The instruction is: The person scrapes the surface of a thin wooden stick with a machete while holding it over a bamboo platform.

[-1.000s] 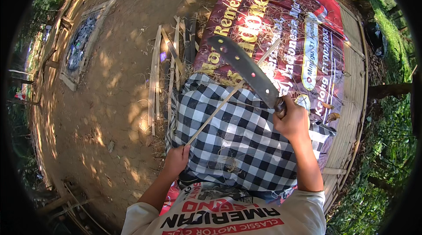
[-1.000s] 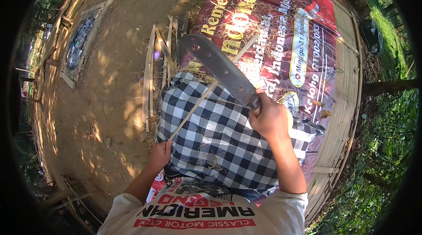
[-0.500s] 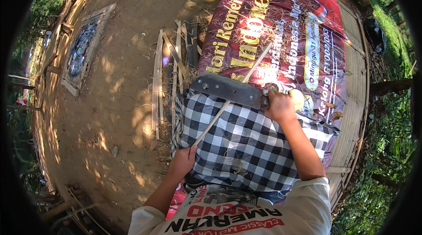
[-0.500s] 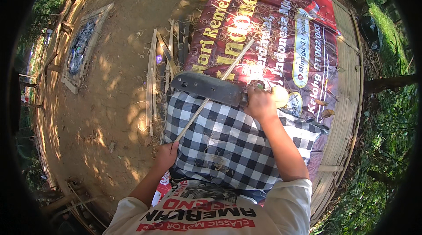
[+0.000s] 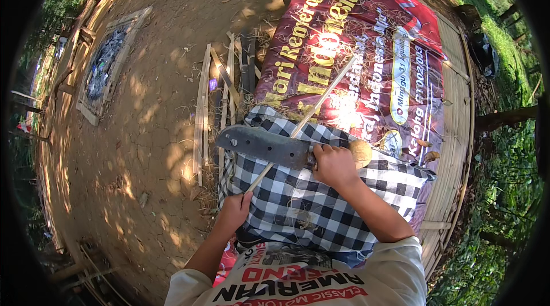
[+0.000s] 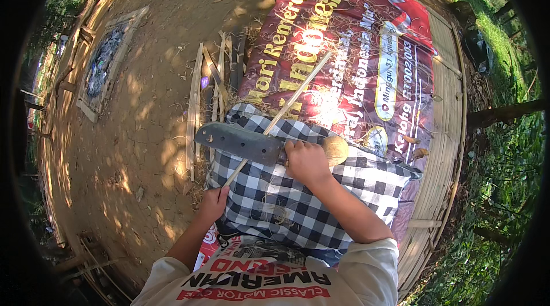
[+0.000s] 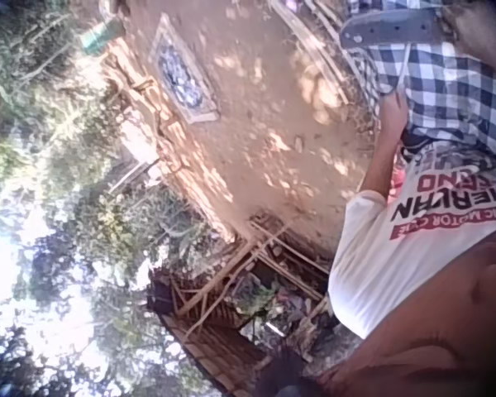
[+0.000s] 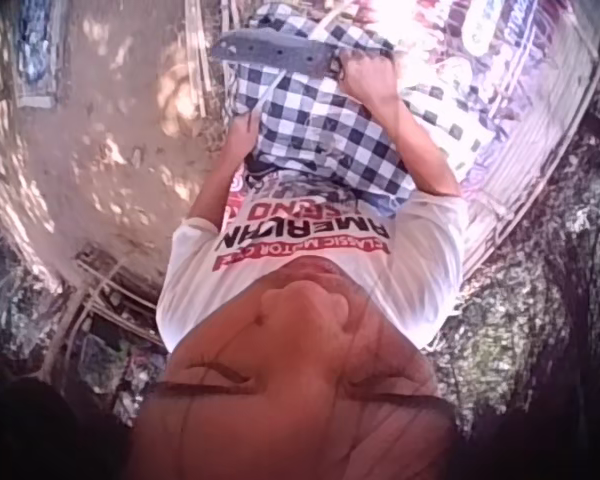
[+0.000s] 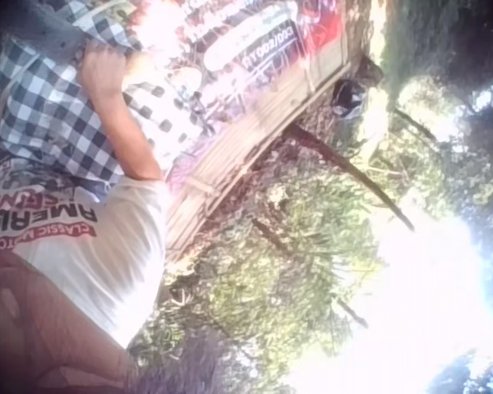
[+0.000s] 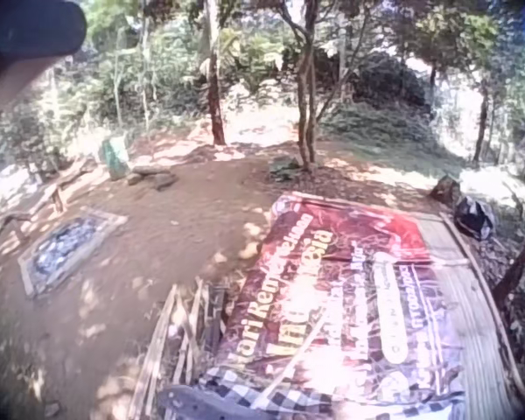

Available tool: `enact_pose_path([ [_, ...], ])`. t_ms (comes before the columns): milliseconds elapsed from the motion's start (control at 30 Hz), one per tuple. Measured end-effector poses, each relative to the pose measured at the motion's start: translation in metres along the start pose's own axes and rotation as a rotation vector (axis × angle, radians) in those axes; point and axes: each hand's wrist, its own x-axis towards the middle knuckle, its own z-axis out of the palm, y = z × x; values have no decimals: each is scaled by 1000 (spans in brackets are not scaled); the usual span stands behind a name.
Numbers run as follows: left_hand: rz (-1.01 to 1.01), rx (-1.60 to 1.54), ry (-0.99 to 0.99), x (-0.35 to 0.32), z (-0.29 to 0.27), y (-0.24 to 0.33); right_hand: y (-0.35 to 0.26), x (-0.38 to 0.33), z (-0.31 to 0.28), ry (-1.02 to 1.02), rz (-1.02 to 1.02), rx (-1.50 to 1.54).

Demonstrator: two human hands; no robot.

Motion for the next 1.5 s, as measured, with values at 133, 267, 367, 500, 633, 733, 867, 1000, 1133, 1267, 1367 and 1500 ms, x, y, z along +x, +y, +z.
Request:
enact_pose_path([
  [133,34,16,65,-5,3,-5,23,0,-10,66,13,-35],
  [267,49,4,62,-8,1,4,77,8,-15,116,291,-42],
  [367,70,66,31,1,0,10,68,3,-16,111,304,-114],
  [500,70,100,38,0,4,1,32,-4,-12,11,178,-41],
  [633,93,89,78,-7,5,-9,56,8,-4,146,-58,-190],
  [733,82,139,45,3,5,7,103,25,-13,33,362,-26],
  [867,92,152,66,2,4,3,81,20,-21,34,351,-135],
  [1000,118,130,97,-1,8,-4,53,9,-17,41,95,-133],
  [1133,146,117,92,-5,6,-11,112,19,-17,119,75,-209],
  [1267,183,154,56,6,1,5,151,25,-53,94,522,-178],
  [1367,188,113,37,6,1,-12,120,17,-57,84,501,-166],
  [1500,115,87,26,3,1,-11,85,7,-31,-41,269,-162],
])
